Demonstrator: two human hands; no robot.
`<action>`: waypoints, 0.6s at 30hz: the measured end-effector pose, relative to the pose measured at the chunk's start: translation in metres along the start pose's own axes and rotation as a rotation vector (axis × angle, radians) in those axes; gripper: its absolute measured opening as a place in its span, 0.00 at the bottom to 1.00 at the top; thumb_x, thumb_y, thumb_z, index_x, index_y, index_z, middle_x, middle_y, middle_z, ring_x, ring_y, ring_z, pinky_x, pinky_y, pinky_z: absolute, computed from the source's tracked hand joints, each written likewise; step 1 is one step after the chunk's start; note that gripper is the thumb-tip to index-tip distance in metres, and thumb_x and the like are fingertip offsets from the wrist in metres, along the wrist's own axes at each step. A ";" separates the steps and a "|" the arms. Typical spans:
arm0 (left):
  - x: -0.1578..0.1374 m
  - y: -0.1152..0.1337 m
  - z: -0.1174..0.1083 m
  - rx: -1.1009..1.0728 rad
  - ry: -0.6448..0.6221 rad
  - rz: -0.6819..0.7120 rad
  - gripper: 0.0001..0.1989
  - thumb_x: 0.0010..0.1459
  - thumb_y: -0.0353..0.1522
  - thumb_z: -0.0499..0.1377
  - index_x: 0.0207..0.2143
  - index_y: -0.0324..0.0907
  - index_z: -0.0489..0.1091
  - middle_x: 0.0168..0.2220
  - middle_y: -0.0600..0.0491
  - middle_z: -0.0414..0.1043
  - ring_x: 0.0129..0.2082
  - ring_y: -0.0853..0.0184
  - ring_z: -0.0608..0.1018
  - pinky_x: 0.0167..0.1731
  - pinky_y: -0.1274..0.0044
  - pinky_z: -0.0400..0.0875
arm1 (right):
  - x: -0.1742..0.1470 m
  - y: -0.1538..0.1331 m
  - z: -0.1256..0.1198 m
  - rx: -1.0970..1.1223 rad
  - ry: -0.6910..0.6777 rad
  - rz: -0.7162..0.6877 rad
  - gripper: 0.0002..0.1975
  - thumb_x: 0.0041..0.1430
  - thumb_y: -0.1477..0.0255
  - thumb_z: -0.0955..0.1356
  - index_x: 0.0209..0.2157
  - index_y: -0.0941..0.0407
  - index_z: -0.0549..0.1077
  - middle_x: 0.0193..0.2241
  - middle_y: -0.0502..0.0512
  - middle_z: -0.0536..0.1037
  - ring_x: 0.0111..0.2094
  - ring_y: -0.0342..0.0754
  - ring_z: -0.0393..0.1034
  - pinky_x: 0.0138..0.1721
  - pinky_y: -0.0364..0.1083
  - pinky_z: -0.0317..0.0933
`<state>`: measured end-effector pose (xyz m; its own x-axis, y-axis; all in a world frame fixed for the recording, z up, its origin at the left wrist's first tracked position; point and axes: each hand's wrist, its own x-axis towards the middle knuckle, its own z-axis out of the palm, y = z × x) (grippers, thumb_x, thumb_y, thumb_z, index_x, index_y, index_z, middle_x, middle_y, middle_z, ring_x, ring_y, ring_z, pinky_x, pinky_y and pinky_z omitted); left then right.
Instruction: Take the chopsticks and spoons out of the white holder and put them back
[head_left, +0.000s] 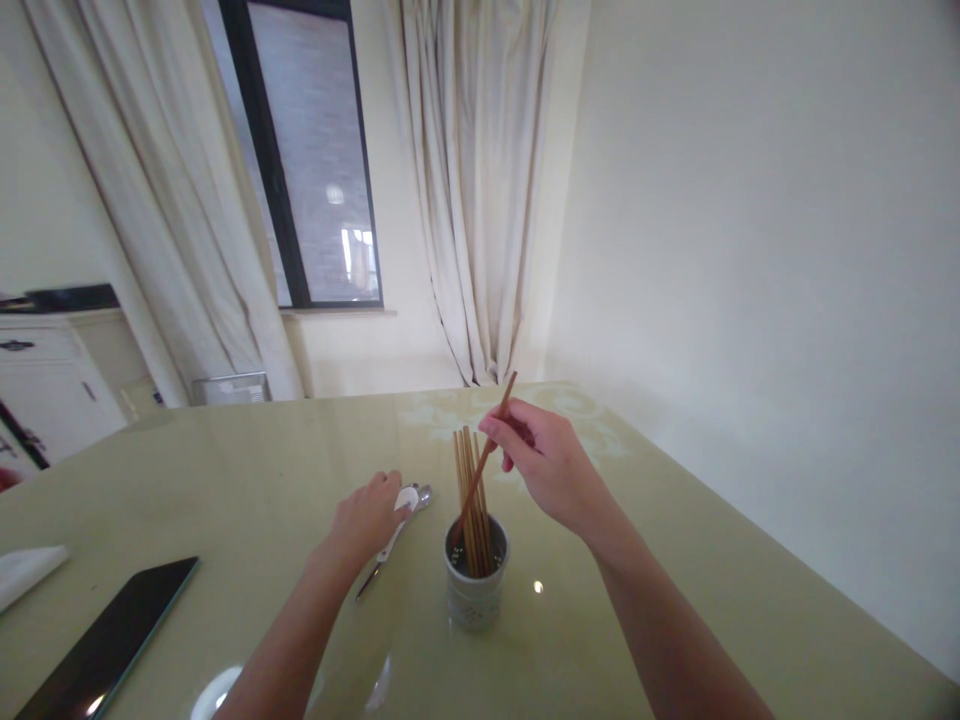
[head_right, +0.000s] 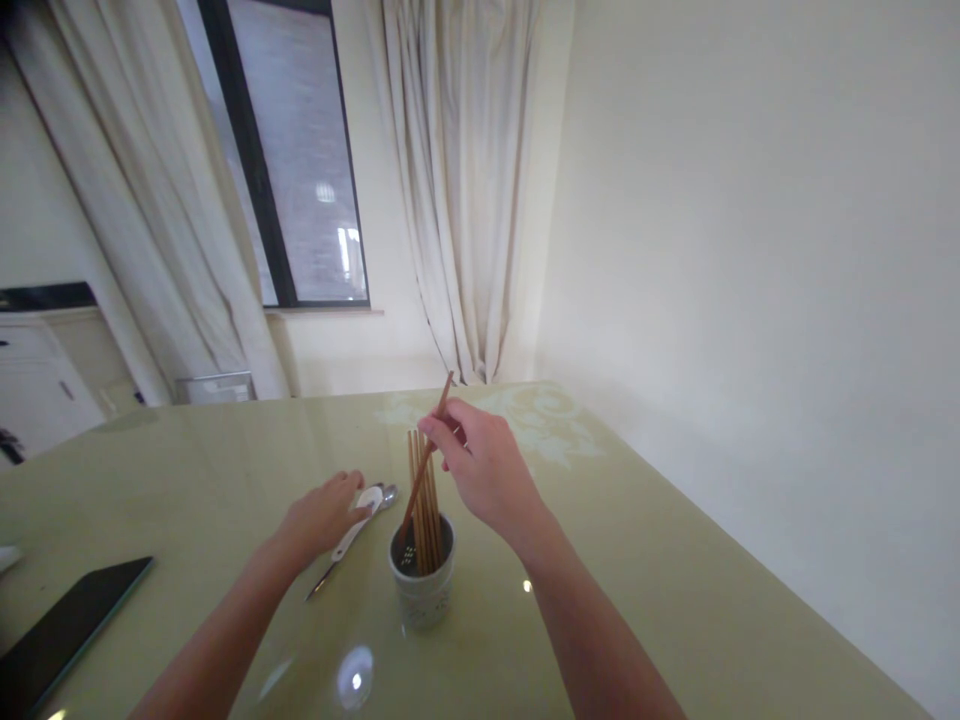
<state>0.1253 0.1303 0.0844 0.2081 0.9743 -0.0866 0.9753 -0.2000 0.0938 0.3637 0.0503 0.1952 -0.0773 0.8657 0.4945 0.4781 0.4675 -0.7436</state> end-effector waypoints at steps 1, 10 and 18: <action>0.002 0.000 0.004 -0.006 0.005 -0.005 0.15 0.66 0.37 0.56 0.53 0.43 0.69 0.57 0.41 0.74 0.54 0.51 0.80 0.46 0.68 0.71 | 0.000 0.001 0.002 -0.018 -0.042 0.013 0.09 0.70 0.66 0.67 0.36 0.54 0.76 0.29 0.49 0.81 0.25 0.43 0.72 0.30 0.42 0.64; 0.009 -0.002 0.022 -0.017 -0.025 0.007 0.14 0.65 0.35 0.57 0.51 0.41 0.67 0.56 0.41 0.73 0.53 0.48 0.80 0.46 0.65 0.72 | 0.001 0.005 0.031 -0.368 -0.292 0.139 0.15 0.72 0.68 0.67 0.29 0.55 0.75 0.23 0.50 0.80 0.24 0.44 0.74 0.31 0.42 0.60; 0.009 -0.003 0.020 -0.037 0.027 -0.019 0.13 0.63 0.38 0.59 0.49 0.43 0.67 0.54 0.42 0.76 0.51 0.50 0.80 0.43 0.67 0.70 | -0.001 0.013 0.045 -0.608 -0.259 0.176 0.21 0.70 0.58 0.68 0.26 0.54 0.79 0.25 0.54 0.82 0.27 0.47 0.75 0.31 0.44 0.58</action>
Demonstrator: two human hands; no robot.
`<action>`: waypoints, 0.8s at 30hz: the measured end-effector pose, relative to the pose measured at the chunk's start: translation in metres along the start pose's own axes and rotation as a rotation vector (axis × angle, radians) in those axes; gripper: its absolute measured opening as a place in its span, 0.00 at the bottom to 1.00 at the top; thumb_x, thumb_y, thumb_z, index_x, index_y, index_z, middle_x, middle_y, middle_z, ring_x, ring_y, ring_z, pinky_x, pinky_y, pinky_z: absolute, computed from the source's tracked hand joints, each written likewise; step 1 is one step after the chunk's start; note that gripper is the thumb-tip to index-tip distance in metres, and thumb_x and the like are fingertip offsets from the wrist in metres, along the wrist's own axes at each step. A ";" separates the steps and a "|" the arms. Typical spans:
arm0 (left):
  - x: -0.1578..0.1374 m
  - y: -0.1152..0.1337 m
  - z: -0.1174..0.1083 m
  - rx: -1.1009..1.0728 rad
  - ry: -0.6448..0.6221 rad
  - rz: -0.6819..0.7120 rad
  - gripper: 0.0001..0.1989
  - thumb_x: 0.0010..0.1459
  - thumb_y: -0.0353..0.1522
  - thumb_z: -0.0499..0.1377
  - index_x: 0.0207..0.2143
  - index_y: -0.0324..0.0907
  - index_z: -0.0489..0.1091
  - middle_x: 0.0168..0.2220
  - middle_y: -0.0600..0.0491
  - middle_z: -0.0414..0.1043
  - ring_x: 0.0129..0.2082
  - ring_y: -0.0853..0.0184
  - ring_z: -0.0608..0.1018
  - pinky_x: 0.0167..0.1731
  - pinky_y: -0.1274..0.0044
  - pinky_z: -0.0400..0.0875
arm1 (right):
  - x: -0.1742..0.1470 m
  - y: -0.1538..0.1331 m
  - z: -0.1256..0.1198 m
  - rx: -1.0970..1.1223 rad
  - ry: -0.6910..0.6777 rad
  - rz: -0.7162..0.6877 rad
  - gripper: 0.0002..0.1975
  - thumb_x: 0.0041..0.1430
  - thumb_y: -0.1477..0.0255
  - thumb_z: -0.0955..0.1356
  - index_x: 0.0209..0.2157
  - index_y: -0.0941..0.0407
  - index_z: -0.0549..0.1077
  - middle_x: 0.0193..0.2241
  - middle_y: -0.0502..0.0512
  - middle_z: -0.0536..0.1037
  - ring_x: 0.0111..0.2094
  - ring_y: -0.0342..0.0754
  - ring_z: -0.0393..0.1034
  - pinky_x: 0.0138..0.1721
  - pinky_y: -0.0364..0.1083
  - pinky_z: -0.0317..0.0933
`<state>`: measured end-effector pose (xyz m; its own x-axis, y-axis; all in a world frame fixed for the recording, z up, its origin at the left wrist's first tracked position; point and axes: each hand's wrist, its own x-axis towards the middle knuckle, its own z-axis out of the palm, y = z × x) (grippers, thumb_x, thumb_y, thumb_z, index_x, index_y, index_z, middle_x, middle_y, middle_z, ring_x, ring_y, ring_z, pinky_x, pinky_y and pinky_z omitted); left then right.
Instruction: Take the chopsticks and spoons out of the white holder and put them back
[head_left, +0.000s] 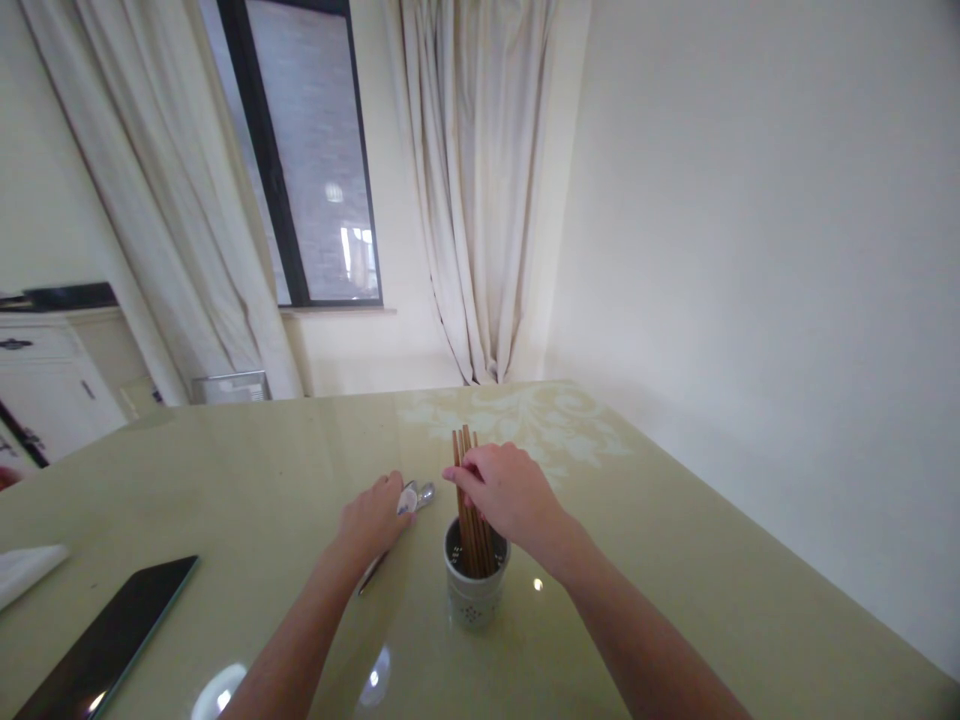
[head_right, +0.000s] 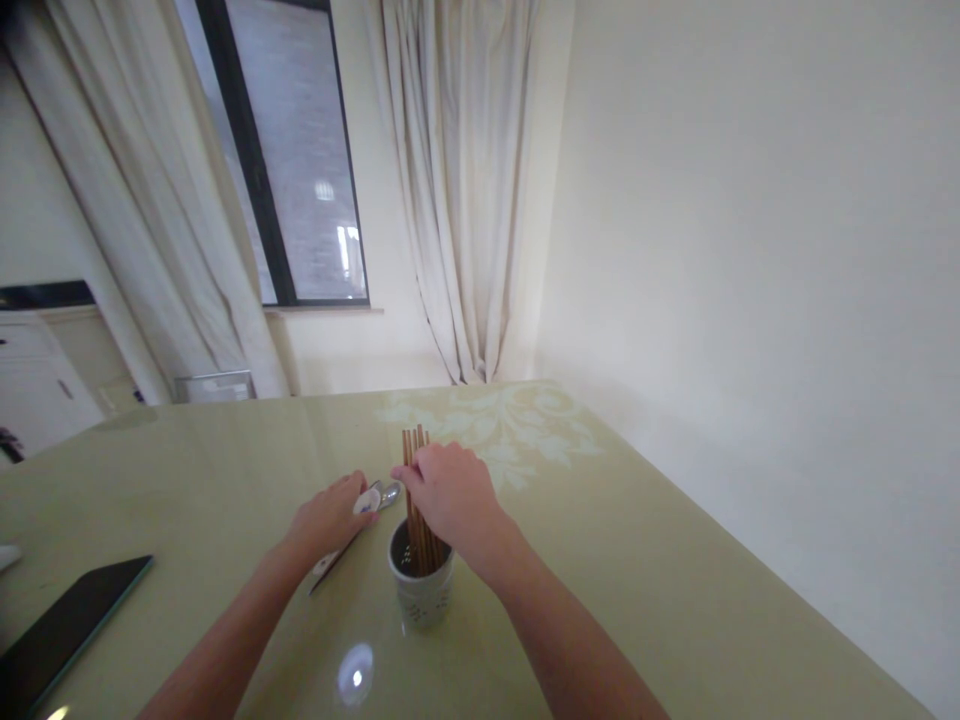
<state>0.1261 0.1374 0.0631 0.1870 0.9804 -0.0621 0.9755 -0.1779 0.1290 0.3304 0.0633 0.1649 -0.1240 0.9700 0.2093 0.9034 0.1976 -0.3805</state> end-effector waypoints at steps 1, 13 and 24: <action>0.001 -0.001 0.001 -0.013 0.008 -0.001 0.13 0.63 0.38 0.60 0.48 0.44 0.67 0.53 0.43 0.77 0.51 0.50 0.81 0.42 0.68 0.70 | 0.000 0.000 0.001 -0.017 0.011 0.004 0.20 0.69 0.58 0.69 0.26 0.54 0.79 0.25 0.54 0.82 0.27 0.47 0.75 0.31 0.44 0.57; 0.002 -0.037 -0.038 -0.508 0.015 0.196 0.13 0.62 0.42 0.61 0.34 0.42 0.77 0.34 0.51 0.81 0.36 0.63 0.79 0.37 0.75 0.69 | -0.010 -0.001 -0.023 0.060 0.167 -0.064 0.19 0.69 0.60 0.70 0.26 0.55 0.77 0.24 0.51 0.81 0.26 0.45 0.72 0.30 0.44 0.54; -0.059 0.036 -0.101 -1.284 0.238 0.510 0.14 0.58 0.43 0.70 0.37 0.43 0.77 0.30 0.55 0.77 0.29 0.70 0.74 0.30 0.80 0.68 | -0.025 -0.016 -0.034 0.391 0.260 -0.357 0.09 0.70 0.65 0.69 0.38 0.55 0.79 0.28 0.48 0.80 0.28 0.42 0.70 0.32 0.42 0.57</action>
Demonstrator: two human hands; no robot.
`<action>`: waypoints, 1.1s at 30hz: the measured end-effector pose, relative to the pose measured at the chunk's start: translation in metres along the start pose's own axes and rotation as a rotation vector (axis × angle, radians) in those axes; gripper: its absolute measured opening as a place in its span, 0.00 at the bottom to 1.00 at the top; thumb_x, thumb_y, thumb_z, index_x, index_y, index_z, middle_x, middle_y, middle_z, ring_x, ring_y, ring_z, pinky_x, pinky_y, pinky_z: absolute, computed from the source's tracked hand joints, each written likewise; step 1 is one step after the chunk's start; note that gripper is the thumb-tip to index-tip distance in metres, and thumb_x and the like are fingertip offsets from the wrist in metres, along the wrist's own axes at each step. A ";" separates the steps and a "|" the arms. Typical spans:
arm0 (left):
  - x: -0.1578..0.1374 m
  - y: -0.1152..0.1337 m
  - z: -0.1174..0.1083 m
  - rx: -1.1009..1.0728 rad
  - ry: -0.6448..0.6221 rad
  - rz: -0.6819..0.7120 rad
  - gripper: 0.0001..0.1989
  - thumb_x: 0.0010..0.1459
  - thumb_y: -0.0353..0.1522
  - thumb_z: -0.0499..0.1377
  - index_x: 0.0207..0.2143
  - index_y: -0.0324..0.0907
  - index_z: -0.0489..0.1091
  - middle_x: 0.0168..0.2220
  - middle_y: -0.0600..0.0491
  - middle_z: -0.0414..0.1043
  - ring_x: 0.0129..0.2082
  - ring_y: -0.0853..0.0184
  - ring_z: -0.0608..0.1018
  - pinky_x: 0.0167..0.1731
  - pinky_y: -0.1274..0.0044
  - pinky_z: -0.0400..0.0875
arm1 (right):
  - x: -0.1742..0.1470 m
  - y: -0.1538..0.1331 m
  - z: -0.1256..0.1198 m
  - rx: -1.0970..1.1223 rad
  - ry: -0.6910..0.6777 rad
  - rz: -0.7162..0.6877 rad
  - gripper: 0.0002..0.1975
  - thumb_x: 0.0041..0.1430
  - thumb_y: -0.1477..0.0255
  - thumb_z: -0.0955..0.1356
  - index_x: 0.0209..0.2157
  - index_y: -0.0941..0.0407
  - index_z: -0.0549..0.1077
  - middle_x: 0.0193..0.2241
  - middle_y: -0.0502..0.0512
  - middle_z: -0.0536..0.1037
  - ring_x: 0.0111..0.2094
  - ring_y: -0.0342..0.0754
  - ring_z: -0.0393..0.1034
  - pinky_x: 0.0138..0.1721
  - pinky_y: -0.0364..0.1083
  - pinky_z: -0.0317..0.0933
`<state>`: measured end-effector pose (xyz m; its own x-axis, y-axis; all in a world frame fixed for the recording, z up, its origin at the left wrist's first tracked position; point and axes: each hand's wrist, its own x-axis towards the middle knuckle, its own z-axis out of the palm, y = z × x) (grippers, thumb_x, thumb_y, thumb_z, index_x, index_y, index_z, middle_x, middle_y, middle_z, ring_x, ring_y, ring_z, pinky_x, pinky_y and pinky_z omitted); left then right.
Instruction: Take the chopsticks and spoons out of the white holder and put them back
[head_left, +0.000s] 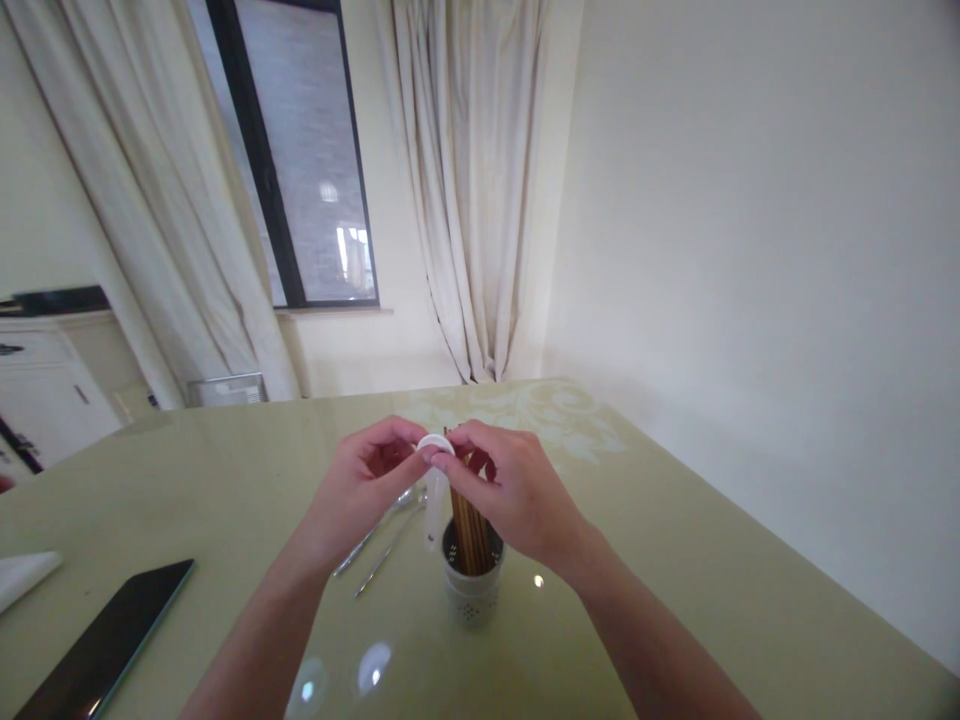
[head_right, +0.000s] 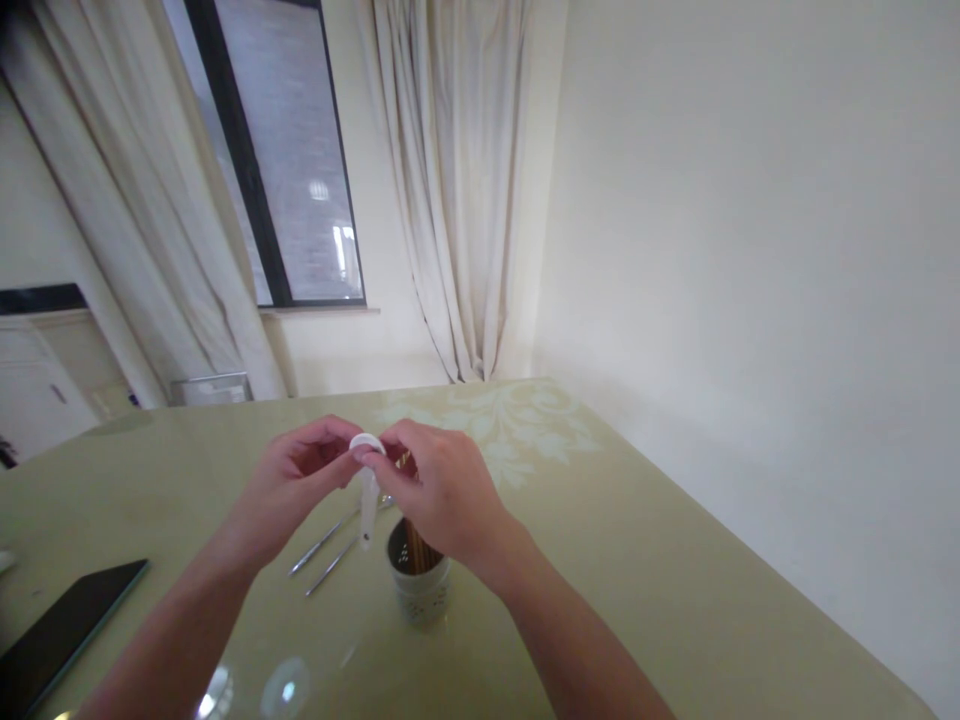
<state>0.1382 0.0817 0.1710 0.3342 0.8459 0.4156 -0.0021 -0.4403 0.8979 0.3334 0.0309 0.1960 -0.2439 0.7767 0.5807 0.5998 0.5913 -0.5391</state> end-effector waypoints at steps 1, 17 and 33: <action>0.000 -0.001 0.000 0.000 -0.037 -0.007 0.14 0.59 0.43 0.69 0.39 0.43 0.77 0.31 0.55 0.77 0.29 0.71 0.74 0.30 0.80 0.67 | 0.000 0.000 -0.002 -0.015 -0.018 -0.002 0.10 0.70 0.65 0.70 0.37 0.55 0.79 0.28 0.48 0.80 0.28 0.42 0.69 0.32 0.42 0.56; 0.002 -0.137 -0.019 1.130 -0.307 -0.398 0.04 0.60 0.30 0.59 0.35 0.43 0.75 0.39 0.47 0.82 0.40 0.59 0.81 0.38 0.74 0.65 | -0.001 0.031 -0.006 -0.425 -0.304 0.196 0.04 0.66 0.70 0.69 0.39 0.53 0.77 0.32 0.52 0.83 0.31 0.47 0.74 0.31 0.44 0.52; 0.013 -0.087 -0.027 0.715 -0.097 -0.260 0.11 0.61 0.39 0.60 0.32 0.41 0.74 0.30 0.50 0.79 0.32 0.62 0.79 0.33 0.75 0.67 | 0.000 0.032 -0.004 -0.432 -0.264 0.195 0.12 0.60 0.67 0.75 0.23 0.54 0.80 0.22 0.54 0.80 0.24 0.47 0.71 0.26 0.46 0.53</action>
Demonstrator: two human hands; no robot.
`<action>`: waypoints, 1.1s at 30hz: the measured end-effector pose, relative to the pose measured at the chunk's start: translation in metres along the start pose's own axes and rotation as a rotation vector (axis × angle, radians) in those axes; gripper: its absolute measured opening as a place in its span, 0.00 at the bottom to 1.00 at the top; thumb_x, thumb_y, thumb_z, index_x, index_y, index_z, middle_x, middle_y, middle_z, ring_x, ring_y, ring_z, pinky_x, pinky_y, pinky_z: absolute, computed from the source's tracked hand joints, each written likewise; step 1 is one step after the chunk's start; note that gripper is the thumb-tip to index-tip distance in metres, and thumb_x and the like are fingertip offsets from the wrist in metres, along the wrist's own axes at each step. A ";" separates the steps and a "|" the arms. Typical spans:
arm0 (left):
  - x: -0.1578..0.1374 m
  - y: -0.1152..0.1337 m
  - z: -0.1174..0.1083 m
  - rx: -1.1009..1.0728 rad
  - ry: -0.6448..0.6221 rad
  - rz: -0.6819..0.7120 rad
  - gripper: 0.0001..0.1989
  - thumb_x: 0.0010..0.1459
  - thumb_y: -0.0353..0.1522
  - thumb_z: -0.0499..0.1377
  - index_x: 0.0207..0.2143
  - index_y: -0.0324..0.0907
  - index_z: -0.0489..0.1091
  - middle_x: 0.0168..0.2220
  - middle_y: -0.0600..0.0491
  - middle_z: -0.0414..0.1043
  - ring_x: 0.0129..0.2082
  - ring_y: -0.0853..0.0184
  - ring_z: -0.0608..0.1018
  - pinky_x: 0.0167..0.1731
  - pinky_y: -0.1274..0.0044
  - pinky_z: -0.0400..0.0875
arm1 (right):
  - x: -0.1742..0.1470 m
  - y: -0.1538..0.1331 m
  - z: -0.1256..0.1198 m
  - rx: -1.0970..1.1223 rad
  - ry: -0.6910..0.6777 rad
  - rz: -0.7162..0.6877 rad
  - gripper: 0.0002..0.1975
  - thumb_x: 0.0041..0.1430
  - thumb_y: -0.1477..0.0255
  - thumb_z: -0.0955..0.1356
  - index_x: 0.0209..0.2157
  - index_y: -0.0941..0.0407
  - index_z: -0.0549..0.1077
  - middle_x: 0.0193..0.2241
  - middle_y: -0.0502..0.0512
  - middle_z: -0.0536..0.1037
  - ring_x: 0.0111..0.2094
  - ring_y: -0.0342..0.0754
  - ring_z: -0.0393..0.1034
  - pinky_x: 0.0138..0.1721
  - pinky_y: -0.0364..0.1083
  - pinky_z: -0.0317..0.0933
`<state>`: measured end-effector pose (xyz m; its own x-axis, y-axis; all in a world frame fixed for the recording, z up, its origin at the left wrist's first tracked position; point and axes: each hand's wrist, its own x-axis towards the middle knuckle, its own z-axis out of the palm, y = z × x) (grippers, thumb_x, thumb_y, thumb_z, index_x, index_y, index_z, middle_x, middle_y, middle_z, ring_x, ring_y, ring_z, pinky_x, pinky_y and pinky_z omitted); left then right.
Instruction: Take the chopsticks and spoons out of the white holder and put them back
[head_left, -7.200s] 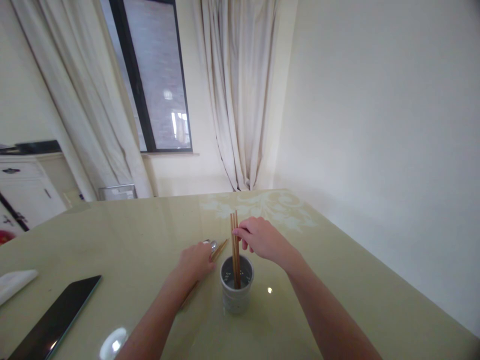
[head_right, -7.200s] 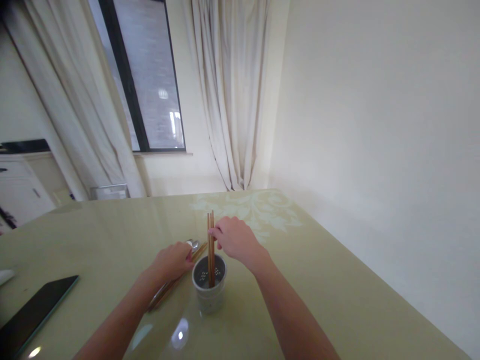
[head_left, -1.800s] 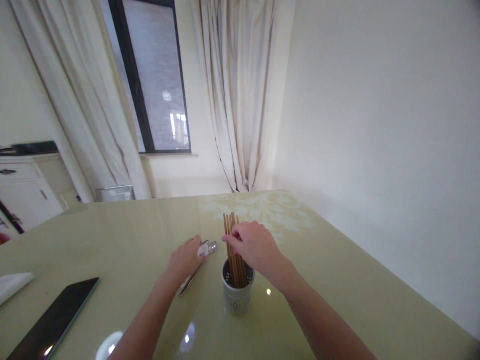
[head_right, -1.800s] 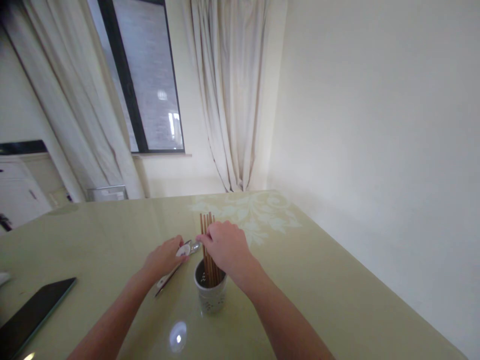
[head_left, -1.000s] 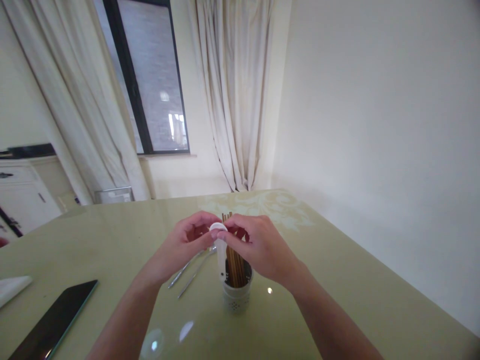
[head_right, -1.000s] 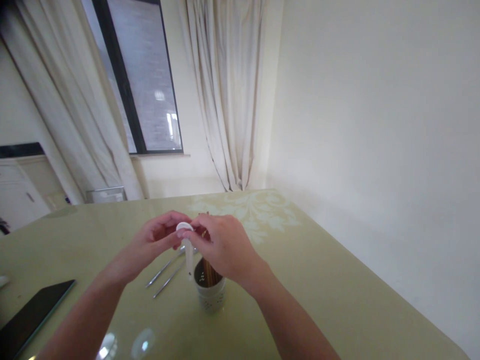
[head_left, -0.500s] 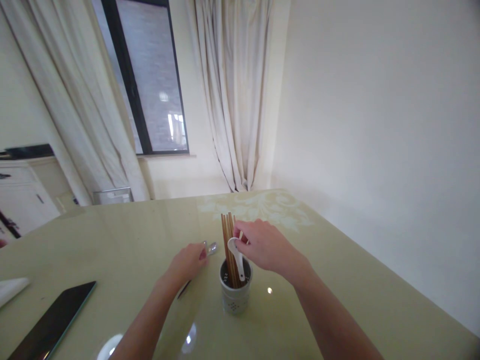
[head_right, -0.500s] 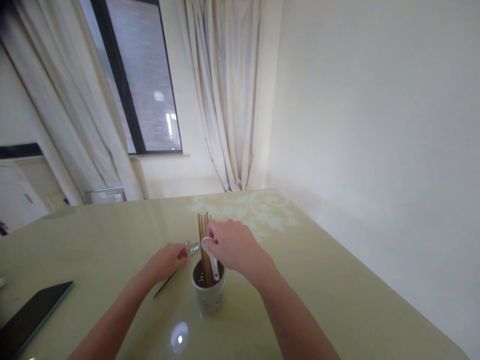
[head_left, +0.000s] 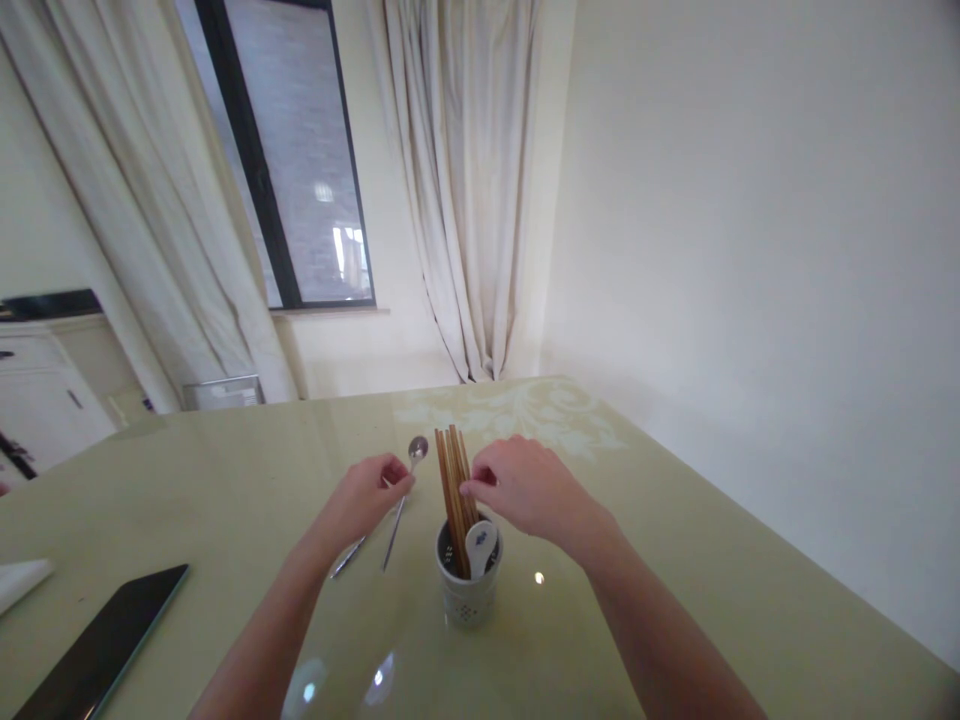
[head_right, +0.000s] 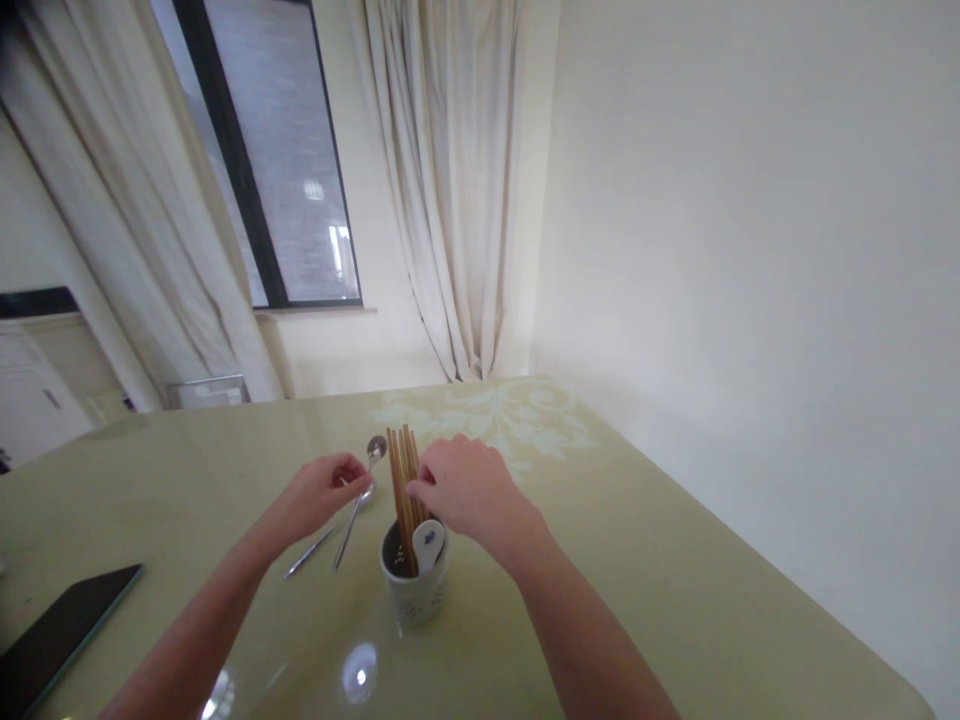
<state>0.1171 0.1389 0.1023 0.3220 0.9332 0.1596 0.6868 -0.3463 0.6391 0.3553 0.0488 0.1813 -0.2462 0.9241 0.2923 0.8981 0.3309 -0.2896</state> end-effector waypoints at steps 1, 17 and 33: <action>-0.002 0.008 -0.007 -0.127 0.020 0.039 0.13 0.61 0.42 0.61 0.32 0.41 0.74 0.29 0.52 0.78 0.30 0.63 0.77 0.31 0.75 0.66 | 0.001 -0.001 -0.002 0.032 0.042 -0.004 0.14 0.63 0.65 0.74 0.24 0.54 0.80 0.23 0.54 0.80 0.25 0.47 0.71 0.27 0.46 0.54; -0.027 0.070 -0.025 -0.442 0.020 0.227 0.16 0.62 0.46 0.63 0.34 0.43 0.76 0.28 0.55 0.74 0.27 0.69 0.72 0.27 0.78 0.65 | -0.003 -0.015 -0.018 0.661 0.390 -0.109 0.07 0.71 0.69 0.67 0.40 0.54 0.78 0.34 0.50 0.83 0.32 0.44 0.76 0.34 0.42 0.66; -0.005 -0.043 0.026 0.525 -0.180 -0.271 0.07 0.61 0.30 0.56 0.37 0.43 0.74 0.46 0.42 0.81 0.44 0.54 0.82 0.38 0.71 0.68 | 0.005 -0.004 0.008 0.027 0.002 -0.022 0.13 0.67 0.69 0.69 0.29 0.53 0.83 0.29 0.56 0.84 0.29 0.48 0.74 0.30 0.45 0.53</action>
<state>0.1035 0.1464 0.0544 0.1649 0.9795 -0.1158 0.9738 -0.1431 0.1764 0.3473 0.0539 0.1773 -0.2647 0.9163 0.3005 0.8823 0.3560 -0.3080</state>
